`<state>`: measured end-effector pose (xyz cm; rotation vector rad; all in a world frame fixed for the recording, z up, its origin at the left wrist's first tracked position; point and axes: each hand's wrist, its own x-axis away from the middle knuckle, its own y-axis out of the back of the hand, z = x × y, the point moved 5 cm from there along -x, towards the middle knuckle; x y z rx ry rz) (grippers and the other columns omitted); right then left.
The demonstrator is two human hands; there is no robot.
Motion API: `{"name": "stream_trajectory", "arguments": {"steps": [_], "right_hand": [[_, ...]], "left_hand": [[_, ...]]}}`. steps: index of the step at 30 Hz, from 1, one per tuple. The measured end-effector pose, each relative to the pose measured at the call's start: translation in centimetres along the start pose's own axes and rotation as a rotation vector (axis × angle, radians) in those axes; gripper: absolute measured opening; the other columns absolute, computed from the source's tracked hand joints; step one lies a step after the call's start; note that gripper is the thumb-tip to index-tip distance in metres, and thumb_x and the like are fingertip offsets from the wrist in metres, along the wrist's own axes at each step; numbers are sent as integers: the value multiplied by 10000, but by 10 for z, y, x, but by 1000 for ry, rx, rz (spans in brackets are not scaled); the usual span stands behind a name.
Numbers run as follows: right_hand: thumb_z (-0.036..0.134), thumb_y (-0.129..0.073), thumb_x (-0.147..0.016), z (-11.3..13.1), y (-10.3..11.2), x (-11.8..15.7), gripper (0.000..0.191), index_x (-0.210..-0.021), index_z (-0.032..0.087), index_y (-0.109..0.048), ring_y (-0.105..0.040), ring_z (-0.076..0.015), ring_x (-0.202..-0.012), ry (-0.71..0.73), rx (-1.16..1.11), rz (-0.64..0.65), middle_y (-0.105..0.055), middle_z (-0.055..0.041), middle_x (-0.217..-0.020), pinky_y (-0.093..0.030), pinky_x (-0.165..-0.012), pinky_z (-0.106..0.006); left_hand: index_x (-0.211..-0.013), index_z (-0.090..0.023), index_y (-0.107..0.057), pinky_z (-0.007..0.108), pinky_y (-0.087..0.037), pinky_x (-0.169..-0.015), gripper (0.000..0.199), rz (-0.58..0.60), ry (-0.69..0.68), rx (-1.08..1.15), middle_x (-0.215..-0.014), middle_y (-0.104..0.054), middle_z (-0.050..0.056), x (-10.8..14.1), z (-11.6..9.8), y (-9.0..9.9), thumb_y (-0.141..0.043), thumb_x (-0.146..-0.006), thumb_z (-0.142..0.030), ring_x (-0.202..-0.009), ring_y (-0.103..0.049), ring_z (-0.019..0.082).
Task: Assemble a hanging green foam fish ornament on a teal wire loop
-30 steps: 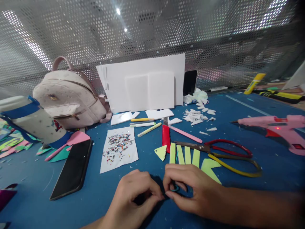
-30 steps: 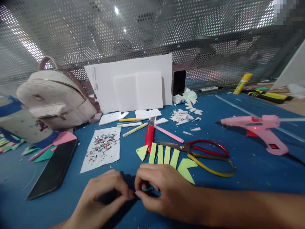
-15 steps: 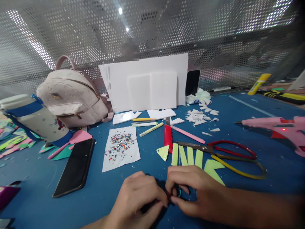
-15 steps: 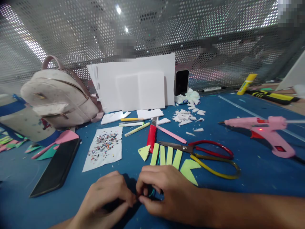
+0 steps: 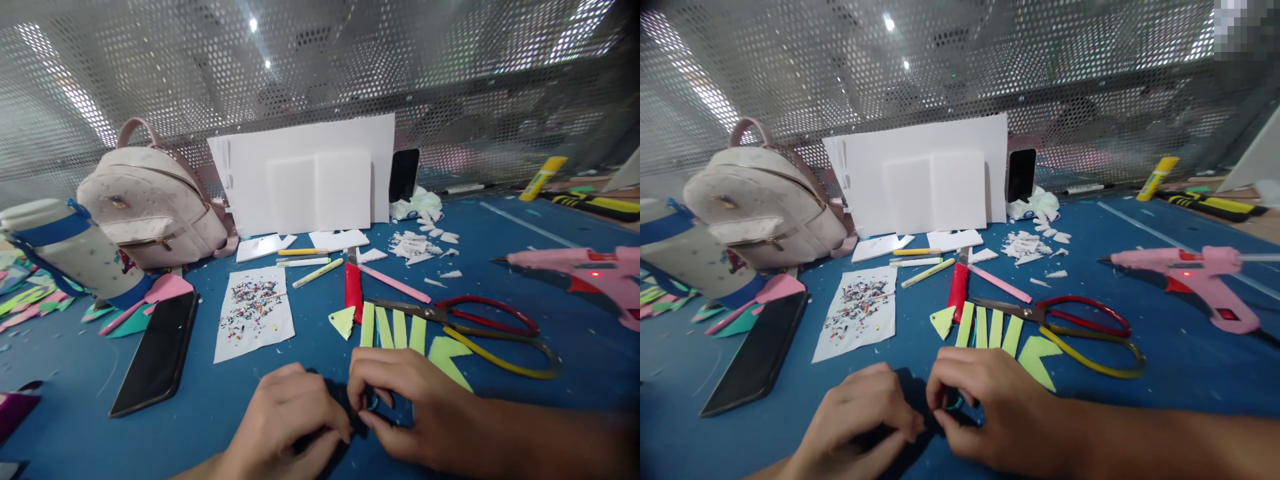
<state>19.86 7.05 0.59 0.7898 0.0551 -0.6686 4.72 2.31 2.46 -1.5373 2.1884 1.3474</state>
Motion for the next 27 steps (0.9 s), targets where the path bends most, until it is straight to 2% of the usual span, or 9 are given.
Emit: {"name": "stream_trajectory", "arguments": {"steps": [3,6,10,17,19,23,27], "right_hand": [[46,-603,-758,0,0,0,198,-874,207,-597,-546,-104,-734,6,4,5,-618,34,-833,-368,-639,-217],[69,-621,-757,0,0,-2,174,-859,207,-593,-549,-110,-720,13,13,23,-623,31,-823,-358,-624,-228],[99,-683,-743,-2,-3,-1,179,-852,213,-598,-584,-116,-744,20,-11,72,-640,36,-822,-352,-628,-231],[229,-701,-866,-6,-7,3,102,-886,224,-601,-603,-125,-812,53,-46,134,-653,33,-851,-368,-691,-232],[239,-667,-898,-3,-6,4,78,-908,226,-590,-595,-133,-825,91,-19,153,-656,28,-877,-366,-697,-244],[228,-585,-946,10,-5,3,46,-905,210,-572,-557,-144,-788,187,152,196,-655,11,-897,-365,-683,-269],[321,-381,-1061,19,-2,2,296,-881,195,-580,-540,-146,-725,238,226,174,-658,-6,-853,-372,-647,-283]], "left_hand": [[-847,-184,-628,261,-391,-639,187,15,-49,-11,-742,-745,7,1,1,-2,-552,-872,-15,-641,-666,115],[-843,-191,-621,262,-375,-608,158,41,-106,-28,-710,-724,4,1,2,-5,-530,-944,-113,-600,-630,109],[-829,-201,-614,256,-367,-579,241,56,-160,-64,-654,-686,-17,2,1,-8,-457,-1011,-176,-569,-607,99],[-848,-201,-586,234,-410,-625,292,120,-115,33,-713,-727,-20,1,1,-8,-416,-1061,-305,-632,-660,86],[-815,-200,-566,229,-401,-594,328,126,-105,60,-671,-696,-19,-2,0,-7,-394,-1067,-321,-583,-612,81],[-814,-197,-543,244,-384,-562,459,143,-157,40,-596,-623,-15,-5,-7,-6,-228,-1084,-395,-528,-523,91],[-841,-200,-537,241,-387,-566,473,152,-190,15,-588,-605,-21,-4,-9,-7,-178,-1090,-381,-525,-503,91]]}}
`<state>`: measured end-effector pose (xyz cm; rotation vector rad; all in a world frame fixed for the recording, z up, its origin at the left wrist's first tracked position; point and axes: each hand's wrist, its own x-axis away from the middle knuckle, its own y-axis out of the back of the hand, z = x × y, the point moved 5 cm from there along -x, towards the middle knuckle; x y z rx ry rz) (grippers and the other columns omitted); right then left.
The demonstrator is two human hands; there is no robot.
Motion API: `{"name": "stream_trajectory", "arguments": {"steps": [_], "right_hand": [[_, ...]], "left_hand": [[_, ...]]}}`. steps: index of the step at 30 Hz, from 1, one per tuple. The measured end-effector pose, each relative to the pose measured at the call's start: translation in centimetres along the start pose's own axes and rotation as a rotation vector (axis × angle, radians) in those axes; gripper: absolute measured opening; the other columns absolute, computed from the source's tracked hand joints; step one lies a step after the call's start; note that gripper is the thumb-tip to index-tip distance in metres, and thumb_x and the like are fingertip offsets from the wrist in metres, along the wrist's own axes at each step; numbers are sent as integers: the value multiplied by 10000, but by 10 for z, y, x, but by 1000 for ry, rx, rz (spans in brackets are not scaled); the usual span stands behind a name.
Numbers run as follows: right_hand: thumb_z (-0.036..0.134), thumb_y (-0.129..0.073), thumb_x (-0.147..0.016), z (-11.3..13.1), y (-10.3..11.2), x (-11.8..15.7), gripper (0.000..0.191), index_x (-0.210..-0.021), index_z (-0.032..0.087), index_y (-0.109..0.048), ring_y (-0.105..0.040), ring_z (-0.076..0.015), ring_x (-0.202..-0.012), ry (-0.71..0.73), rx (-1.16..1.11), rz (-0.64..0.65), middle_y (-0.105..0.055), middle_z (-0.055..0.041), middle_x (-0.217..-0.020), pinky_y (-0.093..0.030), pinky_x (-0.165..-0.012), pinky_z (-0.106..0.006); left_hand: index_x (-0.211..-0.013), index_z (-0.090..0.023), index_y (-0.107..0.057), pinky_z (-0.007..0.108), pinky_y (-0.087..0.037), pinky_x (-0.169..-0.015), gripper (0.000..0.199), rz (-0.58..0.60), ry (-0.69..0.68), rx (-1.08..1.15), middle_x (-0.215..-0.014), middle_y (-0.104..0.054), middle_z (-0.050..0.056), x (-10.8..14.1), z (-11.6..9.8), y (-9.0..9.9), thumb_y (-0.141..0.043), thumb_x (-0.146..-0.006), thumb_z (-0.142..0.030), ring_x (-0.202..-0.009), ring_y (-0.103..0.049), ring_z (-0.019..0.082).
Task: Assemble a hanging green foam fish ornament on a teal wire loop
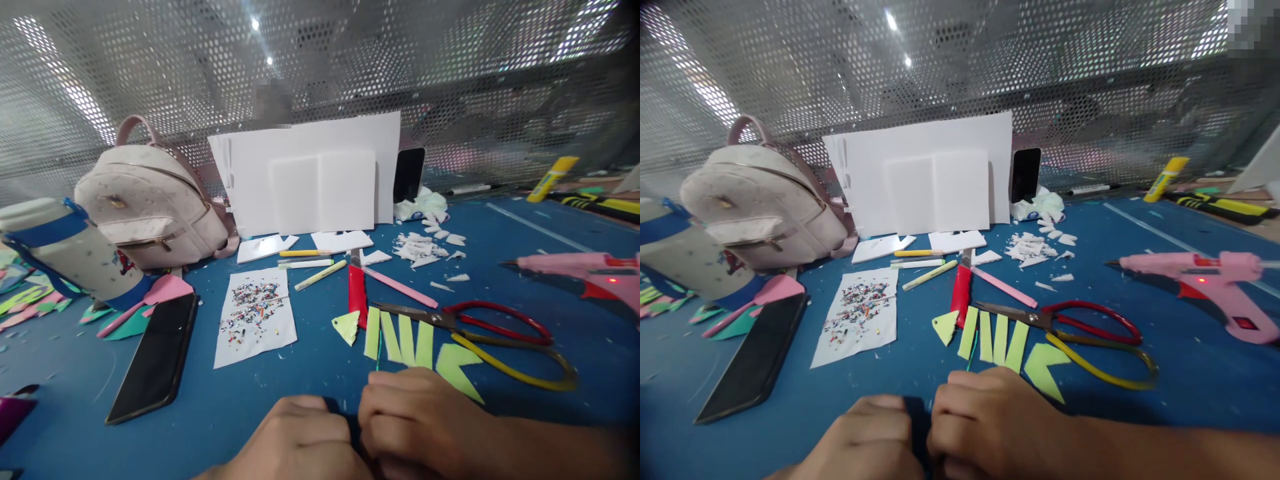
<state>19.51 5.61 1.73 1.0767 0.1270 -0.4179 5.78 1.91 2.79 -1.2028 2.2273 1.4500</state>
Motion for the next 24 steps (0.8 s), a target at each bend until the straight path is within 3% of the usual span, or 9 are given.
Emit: {"name": "stream_trajectory", "arguments": {"steps": [5,12,24], "right_hand": [[428,-205,-1092,-2,-3,1,502,-861,196,-586,-553,-141,-707,25,-6,-33,-656,-9,-814,-379,-627,-282],[399,-297,-1082,-4,-4,1,408,-880,202,-592,-558,-149,-733,-6,1,-12,-668,-17,-858,-395,-640,-277],[440,-233,-1087,-8,-6,-1,483,-886,196,-599,-571,-149,-746,-37,-26,-13,-674,-31,-874,-394,-638,-275]], "left_hand": [[-853,-197,-547,236,-379,-569,443,-13,-5,15,-603,-605,-30,4,5,-4,-216,-1094,-365,-526,-495,83],[-844,-198,-547,238,-362,-548,434,-39,-31,30,-580,-566,-38,6,6,-7,-231,-1094,-357,-513,-471,90],[-840,-202,-542,237,-374,-556,449,-26,-17,45,-586,-574,-28,3,6,-5,-207,-1094,-360,-523,-496,93]]}}
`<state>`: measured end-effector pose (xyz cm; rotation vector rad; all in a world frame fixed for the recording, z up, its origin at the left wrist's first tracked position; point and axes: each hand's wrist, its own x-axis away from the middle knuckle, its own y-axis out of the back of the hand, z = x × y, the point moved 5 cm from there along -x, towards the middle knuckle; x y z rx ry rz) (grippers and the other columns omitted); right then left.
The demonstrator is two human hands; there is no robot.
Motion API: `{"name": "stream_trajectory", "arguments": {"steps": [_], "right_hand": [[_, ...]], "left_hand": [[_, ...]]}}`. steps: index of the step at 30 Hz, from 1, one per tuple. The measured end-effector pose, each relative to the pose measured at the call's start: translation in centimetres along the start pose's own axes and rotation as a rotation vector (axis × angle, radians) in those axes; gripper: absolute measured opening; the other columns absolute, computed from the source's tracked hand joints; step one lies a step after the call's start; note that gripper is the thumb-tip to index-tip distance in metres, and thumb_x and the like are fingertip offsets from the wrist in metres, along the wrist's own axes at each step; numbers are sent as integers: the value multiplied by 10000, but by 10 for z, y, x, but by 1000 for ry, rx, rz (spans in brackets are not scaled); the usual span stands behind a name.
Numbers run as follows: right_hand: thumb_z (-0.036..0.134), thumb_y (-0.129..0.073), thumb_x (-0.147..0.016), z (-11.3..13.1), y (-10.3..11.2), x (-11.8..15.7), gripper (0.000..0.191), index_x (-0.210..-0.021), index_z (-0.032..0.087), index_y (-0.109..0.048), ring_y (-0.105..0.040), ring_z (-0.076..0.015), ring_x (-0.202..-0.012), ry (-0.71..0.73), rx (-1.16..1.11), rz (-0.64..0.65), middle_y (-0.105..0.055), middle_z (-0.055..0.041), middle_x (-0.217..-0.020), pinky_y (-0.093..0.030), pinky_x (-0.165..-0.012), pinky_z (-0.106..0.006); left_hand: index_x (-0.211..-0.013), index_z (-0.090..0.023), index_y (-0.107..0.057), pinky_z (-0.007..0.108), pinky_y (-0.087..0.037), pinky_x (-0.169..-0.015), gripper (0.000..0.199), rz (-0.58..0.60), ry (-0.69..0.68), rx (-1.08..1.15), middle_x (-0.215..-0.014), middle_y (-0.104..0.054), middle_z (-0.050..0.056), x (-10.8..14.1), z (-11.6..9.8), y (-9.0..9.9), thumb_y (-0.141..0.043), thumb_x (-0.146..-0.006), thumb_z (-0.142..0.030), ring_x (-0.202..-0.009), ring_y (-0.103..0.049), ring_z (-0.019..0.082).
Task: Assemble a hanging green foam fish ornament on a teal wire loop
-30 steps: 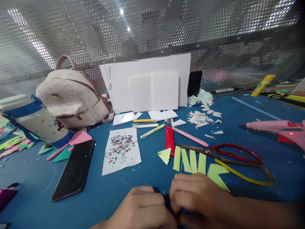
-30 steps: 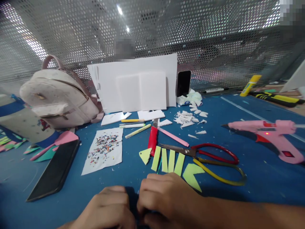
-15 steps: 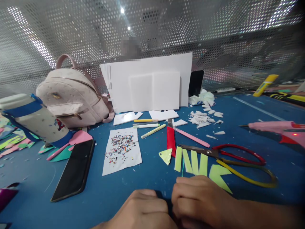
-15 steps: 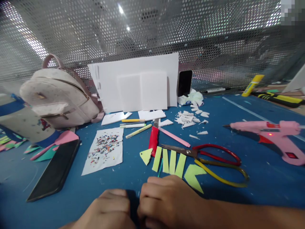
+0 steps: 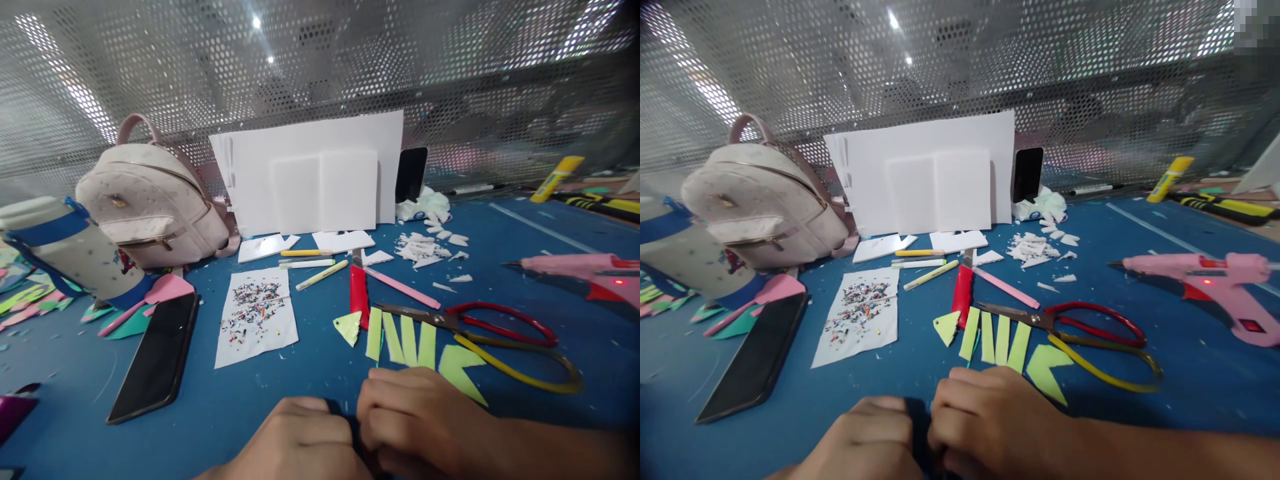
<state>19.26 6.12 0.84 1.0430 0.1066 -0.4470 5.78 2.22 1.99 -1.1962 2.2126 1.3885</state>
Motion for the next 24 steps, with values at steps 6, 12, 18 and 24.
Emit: {"name": "stream_trajectory", "arguments": {"steps": [6,12,18,24], "right_hand": [[478,-167,-1083,0,-3,1,561,-864,194,-598,-578,-148,-717,18,-22,6,-664,-26,-809,-384,-620,-276],[420,-233,-1088,1,-1,0,478,-883,204,-607,-578,-154,-730,46,-4,-18,-671,-32,-841,-385,-621,-280],[267,-437,-1035,0,4,2,202,-924,199,-593,-591,-150,-785,0,-133,-32,-670,-21,-881,-423,-693,-258],[112,-543,-939,5,14,2,111,-976,201,-597,-591,-137,-813,-55,-240,-38,-659,-17,-910,-426,-725,-237]], "left_hand": [[-840,-203,-526,234,-376,-555,426,-1,-8,-5,-589,-578,-33,2,-1,0,-220,-1094,-358,-524,-487,89],[-855,-203,-551,245,-366,-541,412,-10,9,25,-603,-588,-27,4,2,-1,-244,-1095,-337,-525,-500,94],[-828,-200,-577,260,-395,-568,427,15,68,20,-622,-626,4,0,0,10,-283,-1080,-382,-557,-528,111],[-859,-184,-657,229,-472,-642,187,-87,235,-109,-747,-691,19,-3,24,62,-545,-894,-39,-683,-617,118]]}}
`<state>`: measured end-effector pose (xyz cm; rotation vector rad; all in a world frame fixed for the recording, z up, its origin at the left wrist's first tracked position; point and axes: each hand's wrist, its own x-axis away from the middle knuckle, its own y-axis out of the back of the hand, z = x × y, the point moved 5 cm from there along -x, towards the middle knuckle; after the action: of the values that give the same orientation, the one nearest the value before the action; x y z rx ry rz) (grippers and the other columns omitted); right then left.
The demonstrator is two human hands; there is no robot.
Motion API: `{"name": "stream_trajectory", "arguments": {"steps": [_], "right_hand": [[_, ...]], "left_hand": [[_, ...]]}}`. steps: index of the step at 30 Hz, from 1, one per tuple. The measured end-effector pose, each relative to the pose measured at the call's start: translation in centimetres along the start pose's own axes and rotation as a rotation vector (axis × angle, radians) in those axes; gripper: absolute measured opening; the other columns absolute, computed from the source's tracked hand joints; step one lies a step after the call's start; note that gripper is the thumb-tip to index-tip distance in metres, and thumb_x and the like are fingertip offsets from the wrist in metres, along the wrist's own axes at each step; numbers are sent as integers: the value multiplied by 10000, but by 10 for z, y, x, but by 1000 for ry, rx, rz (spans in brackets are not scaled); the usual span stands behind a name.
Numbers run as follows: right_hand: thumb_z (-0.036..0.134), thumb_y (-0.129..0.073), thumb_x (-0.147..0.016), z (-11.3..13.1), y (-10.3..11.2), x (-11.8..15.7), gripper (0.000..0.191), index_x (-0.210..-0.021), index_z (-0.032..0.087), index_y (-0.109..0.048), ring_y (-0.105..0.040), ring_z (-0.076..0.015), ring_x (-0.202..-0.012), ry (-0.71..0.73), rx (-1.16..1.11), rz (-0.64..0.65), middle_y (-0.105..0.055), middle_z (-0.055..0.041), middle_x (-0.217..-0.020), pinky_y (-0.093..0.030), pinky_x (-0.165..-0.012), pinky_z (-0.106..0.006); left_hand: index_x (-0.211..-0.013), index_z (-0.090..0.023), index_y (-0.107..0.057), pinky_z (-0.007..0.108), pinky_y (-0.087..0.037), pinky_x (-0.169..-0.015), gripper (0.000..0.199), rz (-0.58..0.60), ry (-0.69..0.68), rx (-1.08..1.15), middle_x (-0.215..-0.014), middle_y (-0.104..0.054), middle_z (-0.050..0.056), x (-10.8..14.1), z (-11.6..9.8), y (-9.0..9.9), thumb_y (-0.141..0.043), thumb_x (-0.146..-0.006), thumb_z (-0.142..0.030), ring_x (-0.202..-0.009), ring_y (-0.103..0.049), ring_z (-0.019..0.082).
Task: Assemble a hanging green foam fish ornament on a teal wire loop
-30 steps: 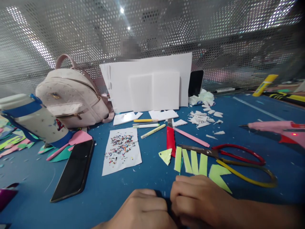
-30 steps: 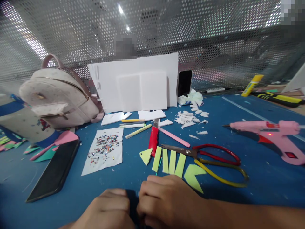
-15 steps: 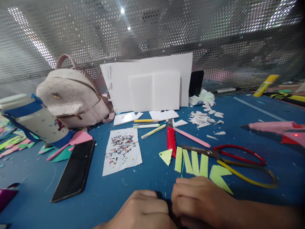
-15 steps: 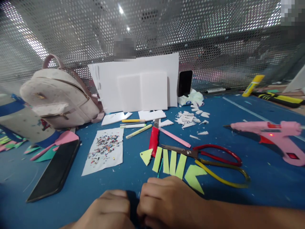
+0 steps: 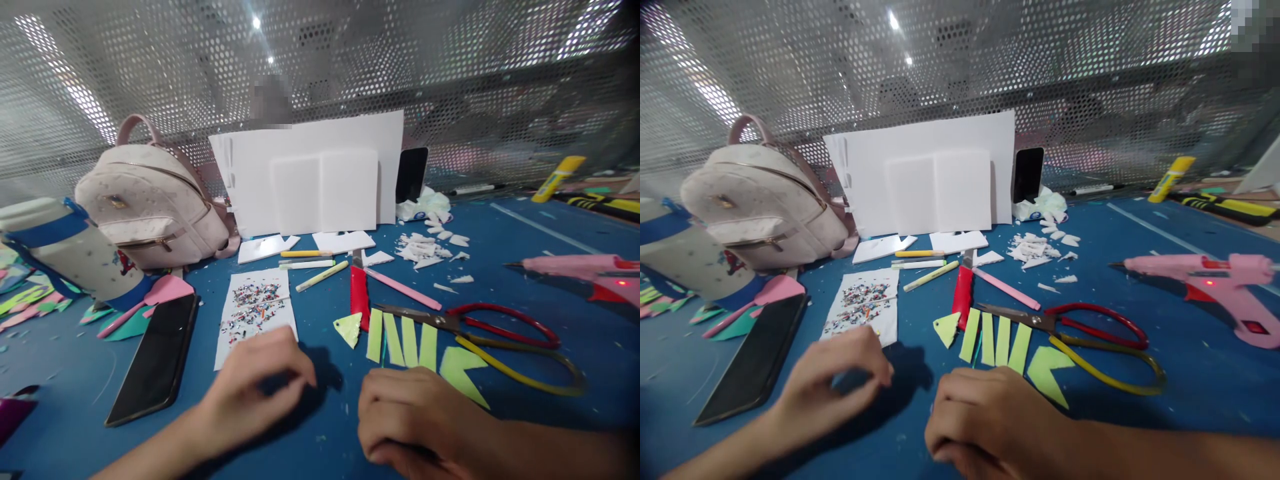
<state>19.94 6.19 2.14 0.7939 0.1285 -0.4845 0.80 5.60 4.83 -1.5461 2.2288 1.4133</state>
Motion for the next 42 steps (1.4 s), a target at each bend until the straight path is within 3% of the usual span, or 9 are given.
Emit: {"name": "stream_trajectory", "arguments": {"steps": [2,5,8,12,16,20,35,42], "right_hand": [[109,-547,-932,-1,0,0,104,-954,200,-592,-586,-134,-804,0,-18,5,-655,-15,-901,-425,-716,-233],[130,-550,-931,-4,-1,-1,84,-934,204,-589,-569,-131,-779,15,-26,-8,-642,-7,-878,-417,-699,-232],[159,-552,-937,-7,-2,-1,65,-913,207,-590,-559,-131,-762,1,-25,5,-633,-6,-862,-414,-687,-233],[133,-541,-940,-5,-1,-1,93,-923,208,-594,-570,-136,-764,-21,-25,10,-640,-13,-864,-421,-688,-234],[153,-541,-948,-2,-1,-1,87,-905,209,-593,-573,-142,-764,-29,-29,20,-645,-18,-866,-429,-686,-240],[139,-540,-948,-2,0,-2,102,-898,202,-603,-576,-136,-768,-33,-11,16,-647,-15,-865,-428,-685,-238],[74,-559,-919,1,2,-4,135,-878,186,-623,-602,-127,-782,-87,11,64,-668,-19,-867,-442,-687,-220],[81,-552,-923,-1,0,-4,131,-878,183,-621,-599,-129,-783,-67,8,58,-665,-19,-855,-444,-689,-223]], "left_hand": [[-822,-188,-646,242,-487,-698,165,-134,80,-149,-763,-676,2,-3,21,28,-568,-909,-72,-704,-622,118],[-938,-187,-660,262,-499,-698,57,-188,322,-360,-835,-688,4,0,60,62,-629,-935,-234,-740,-638,145],[-1002,-179,-671,303,-518,-729,158,-110,369,-462,-914,-700,37,4,84,73,-537,-983,-261,-797,-658,177],[-1075,-214,-702,357,-523,-862,232,27,295,-478,-1077,-689,70,8,93,61,-485,-996,-210,-997,-645,207],[-1108,-234,-723,348,-526,-801,320,97,238,-518,-1053,-686,76,11,94,52,-457,-971,-123,-958,-627,210],[-1094,-246,-737,331,-524,-755,400,125,222,-561,-1016,-679,68,12,96,53,-424,-939,-50,-915,-617,202],[-1230,-175,-640,385,-522,-822,437,189,239,-639,-1043,-641,100,13,97,46,-390,-919,4,-932,-590,227],[-1321,-212,-610,387,-525,-820,540,227,221,-644,-1116,-597,111,15,99,44,-413,-880,30,-978,-565,244]]}}
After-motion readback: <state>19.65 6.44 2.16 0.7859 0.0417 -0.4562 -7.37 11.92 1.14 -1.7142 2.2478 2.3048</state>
